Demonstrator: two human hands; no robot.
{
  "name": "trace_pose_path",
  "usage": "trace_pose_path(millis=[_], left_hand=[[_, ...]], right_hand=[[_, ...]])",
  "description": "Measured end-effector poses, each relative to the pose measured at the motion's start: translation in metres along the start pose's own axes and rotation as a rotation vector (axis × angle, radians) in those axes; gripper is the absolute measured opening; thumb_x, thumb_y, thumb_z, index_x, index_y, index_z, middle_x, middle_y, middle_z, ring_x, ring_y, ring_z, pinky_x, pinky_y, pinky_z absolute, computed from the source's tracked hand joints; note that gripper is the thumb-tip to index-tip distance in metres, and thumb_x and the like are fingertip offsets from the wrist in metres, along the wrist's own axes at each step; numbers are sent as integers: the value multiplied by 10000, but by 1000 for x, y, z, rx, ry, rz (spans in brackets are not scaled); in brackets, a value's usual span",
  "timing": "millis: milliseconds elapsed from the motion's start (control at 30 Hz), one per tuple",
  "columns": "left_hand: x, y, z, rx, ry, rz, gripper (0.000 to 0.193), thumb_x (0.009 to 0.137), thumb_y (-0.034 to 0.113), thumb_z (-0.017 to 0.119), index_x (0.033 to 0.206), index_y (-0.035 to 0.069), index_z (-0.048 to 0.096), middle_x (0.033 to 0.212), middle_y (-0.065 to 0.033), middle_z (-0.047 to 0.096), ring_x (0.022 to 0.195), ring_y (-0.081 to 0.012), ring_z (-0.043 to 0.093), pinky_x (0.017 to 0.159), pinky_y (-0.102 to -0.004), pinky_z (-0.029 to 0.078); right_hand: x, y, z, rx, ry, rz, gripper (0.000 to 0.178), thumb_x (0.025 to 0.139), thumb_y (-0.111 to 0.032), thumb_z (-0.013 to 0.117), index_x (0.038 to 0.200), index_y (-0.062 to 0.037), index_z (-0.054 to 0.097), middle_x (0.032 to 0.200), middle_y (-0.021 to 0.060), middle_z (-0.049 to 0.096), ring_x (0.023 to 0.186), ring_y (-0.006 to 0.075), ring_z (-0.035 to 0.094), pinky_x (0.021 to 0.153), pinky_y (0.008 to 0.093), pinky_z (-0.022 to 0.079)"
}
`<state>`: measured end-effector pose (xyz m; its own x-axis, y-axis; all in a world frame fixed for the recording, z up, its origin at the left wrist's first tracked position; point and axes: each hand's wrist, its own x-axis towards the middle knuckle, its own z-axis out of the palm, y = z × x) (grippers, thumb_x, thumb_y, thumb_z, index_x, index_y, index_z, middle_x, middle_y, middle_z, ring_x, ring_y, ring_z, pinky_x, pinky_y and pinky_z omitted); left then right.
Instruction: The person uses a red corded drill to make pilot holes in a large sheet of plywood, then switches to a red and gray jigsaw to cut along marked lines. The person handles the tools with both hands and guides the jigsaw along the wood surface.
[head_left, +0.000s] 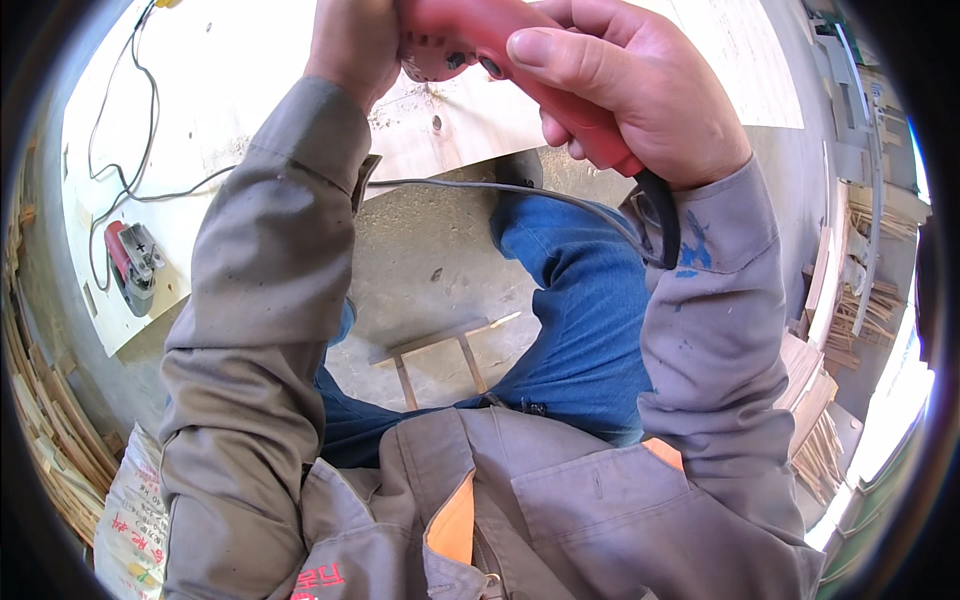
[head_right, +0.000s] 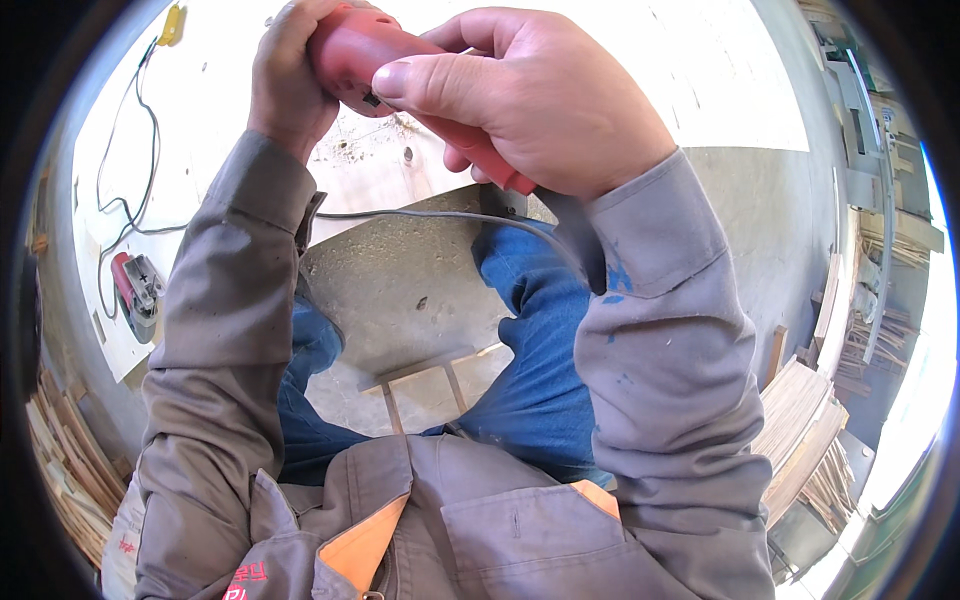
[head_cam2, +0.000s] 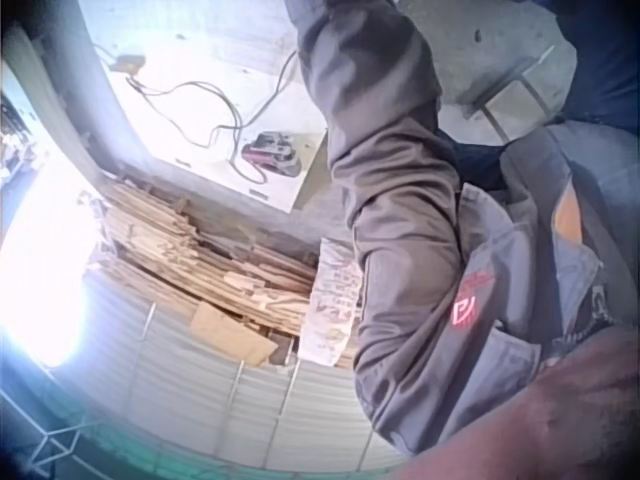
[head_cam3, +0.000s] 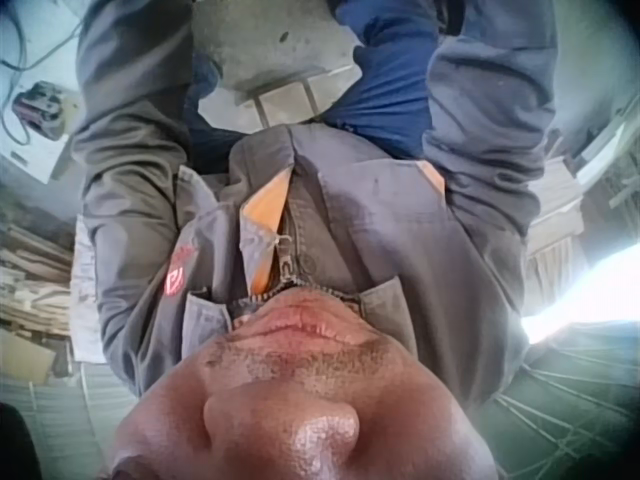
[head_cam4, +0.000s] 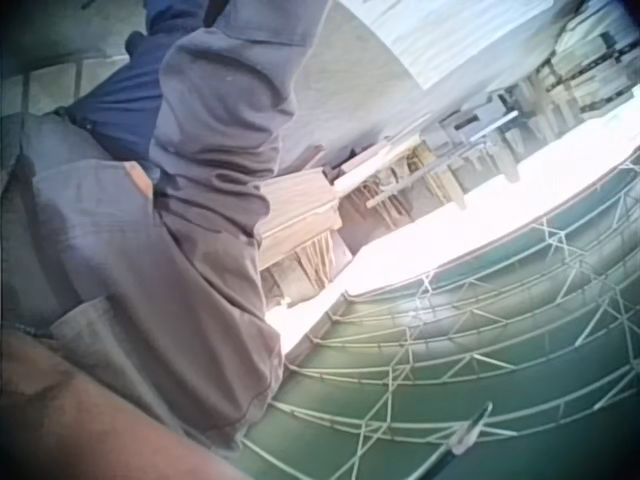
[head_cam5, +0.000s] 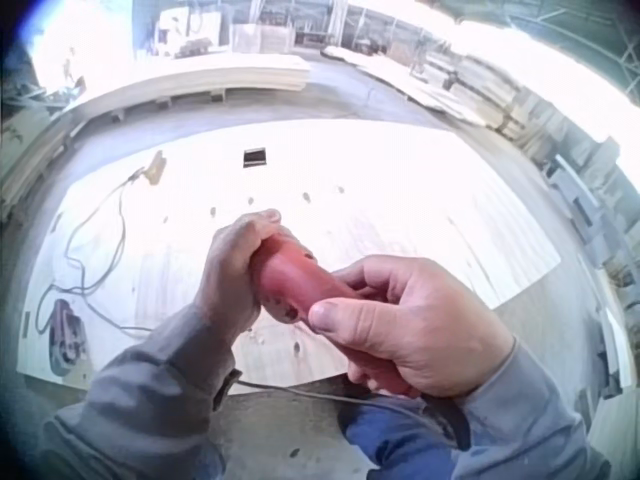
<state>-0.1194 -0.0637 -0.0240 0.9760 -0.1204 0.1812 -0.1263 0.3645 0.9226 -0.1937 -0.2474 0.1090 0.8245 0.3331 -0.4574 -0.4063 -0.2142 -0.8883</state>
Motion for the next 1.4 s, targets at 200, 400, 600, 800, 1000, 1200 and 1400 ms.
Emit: trace_pose_path(millis=[200, 400, 600, 800, 1000, 1200, 1400], left_hand=[[-2, 6, 1, 1, -24, -86, 466, 1008, 362, 512, 842, -28, 704, 752, -137, 694, 657, -201, 653, 646, -315, 533], [0, -3, 7, 8, 0, -18, 457, 1009, 343, 499, 866, -36, 712, 786, -146, 705, 669, -214, 660, 617, -320, 531], [3, -1, 8, 5, -45, -20, 442, 1010, 319, 485, 885, -34, 718, 817, -148, 713, 675, -219, 659, 614, -322, 530], [2, 6, 9, 1, -45, -121, 448, 1007, 328, 490, 885, -36, 721, 791, -146, 706, 622, -213, 646, 548, -317, 508], [2, 4, 11, 5, -57, -130, 464, 1002, 351, 498, 882, -39, 716, 751, -148, 693, 568, -216, 632, 488, -319, 498], [8, -33, -12, -43, -39, -160, 395, 994, 322, 565, 1000, -52, 692, 958, -194, 733, 859, -261, 710, 793, -376, 580], [8, -56, -18, -153, 61, -203, 364, 988, 266, 577, 1034, -82, 673, 993, -201, 727, 905, -285, 713, 836, -395, 582]], right_hand=[[3, 10, 1, -20, 69, -32, 396, 993, -271, 750, 1197, 54, 652, 796, 40, 657, 607, 83, 606, 517, 219, 475], [7, 29, -11, -262, 74, -251, 493, 954, -389, 778, 1161, 51, 703, 822, 69, 682, 642, 109, 663, 586, 240, 546], [4, 33, -15, -219, 78, -255, 492, 961, -389, 772, 1164, 53, 698, 820, 78, 686, 629, 108, 660, 574, 233, 541], [3, 31, -12, -199, 96, -243, 480, 964, -373, 770, 1171, 53, 694, 813, 73, 684, 633, 100, 658, 566, 229, 531], [4, 35, -15, -180, 108, -205, 484, 961, -367, 772, 1187, 53, 688, 813, 70, 682, 633, 94, 653, 561, 226, 525], [14, 42, -15, -177, 84, -156, 462, 966, -337, 768, 1193, 56, 682, 763, 68, 663, 595, 90, 624, 538, 235, 514], [33, 51, -12, -253, 100, -154, 454, 969, -311, 766, 1195, 74, 681, 750, 65, 667, 580, 97, 616, 533, 242, 526]])
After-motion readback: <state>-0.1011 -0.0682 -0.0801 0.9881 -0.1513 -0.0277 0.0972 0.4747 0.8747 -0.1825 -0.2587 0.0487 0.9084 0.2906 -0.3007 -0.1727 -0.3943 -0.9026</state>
